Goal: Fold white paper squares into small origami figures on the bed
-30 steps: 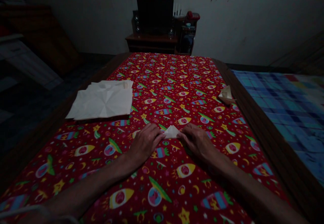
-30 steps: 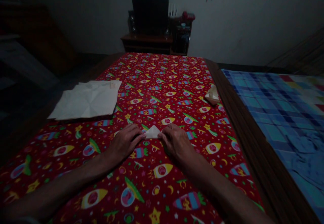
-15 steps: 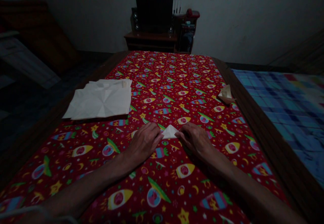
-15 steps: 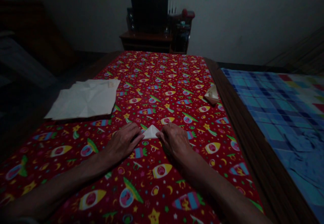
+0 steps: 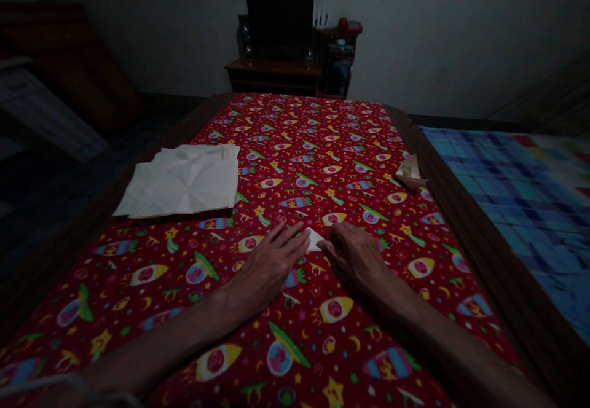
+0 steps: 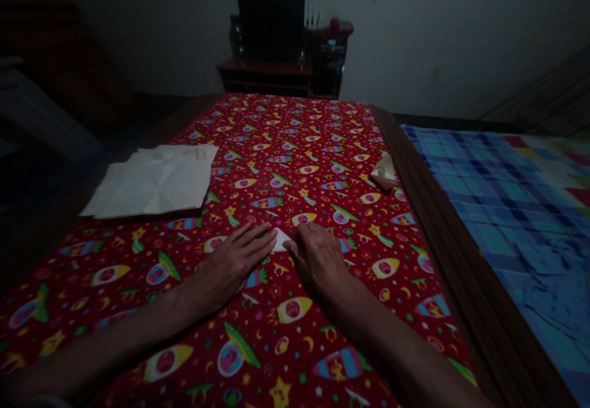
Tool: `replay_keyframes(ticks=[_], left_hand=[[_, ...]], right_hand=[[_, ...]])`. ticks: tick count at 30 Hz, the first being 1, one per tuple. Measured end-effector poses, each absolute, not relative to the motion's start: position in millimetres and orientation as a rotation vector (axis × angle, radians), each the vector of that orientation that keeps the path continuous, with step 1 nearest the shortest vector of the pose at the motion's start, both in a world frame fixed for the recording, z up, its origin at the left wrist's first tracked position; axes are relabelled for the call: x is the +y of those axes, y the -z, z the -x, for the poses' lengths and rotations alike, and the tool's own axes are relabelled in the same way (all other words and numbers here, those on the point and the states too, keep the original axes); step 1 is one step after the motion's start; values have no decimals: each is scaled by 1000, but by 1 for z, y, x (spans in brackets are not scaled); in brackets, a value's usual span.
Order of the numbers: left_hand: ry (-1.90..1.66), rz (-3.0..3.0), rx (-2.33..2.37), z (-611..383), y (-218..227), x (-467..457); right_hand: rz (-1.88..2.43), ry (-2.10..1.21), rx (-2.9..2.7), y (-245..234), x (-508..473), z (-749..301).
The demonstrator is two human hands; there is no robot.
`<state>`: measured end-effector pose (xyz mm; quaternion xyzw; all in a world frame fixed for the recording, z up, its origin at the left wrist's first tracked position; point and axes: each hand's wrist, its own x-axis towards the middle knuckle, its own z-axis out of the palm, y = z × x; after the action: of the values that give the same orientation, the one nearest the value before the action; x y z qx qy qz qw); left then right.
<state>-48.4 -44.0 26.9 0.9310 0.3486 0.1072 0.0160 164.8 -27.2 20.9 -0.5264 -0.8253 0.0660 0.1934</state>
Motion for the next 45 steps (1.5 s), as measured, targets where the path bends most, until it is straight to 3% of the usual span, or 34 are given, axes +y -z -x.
replay_keyframes(ticks=[4, 8, 27, 33, 45], left_hand=[[-245, -2851, 1115, 50, -27, -48], [-244, -2844, 1118, 54, -24, -50], [-277, -2979, 1237, 77, -28, -66], [-472, -3007, 1127, 59, -30, -53], [-340, -2864, 1040, 53, -24, -52]], right_hand=[[1228, 136, -2399, -17, -37, -160], [881, 74, -2617, -14, -49, -165], [1026, 149, -2628, -6, -68, -194], [998, 227, -2573, -9, -65, -188], [928, 149, -2573, -8, -63, -175]])
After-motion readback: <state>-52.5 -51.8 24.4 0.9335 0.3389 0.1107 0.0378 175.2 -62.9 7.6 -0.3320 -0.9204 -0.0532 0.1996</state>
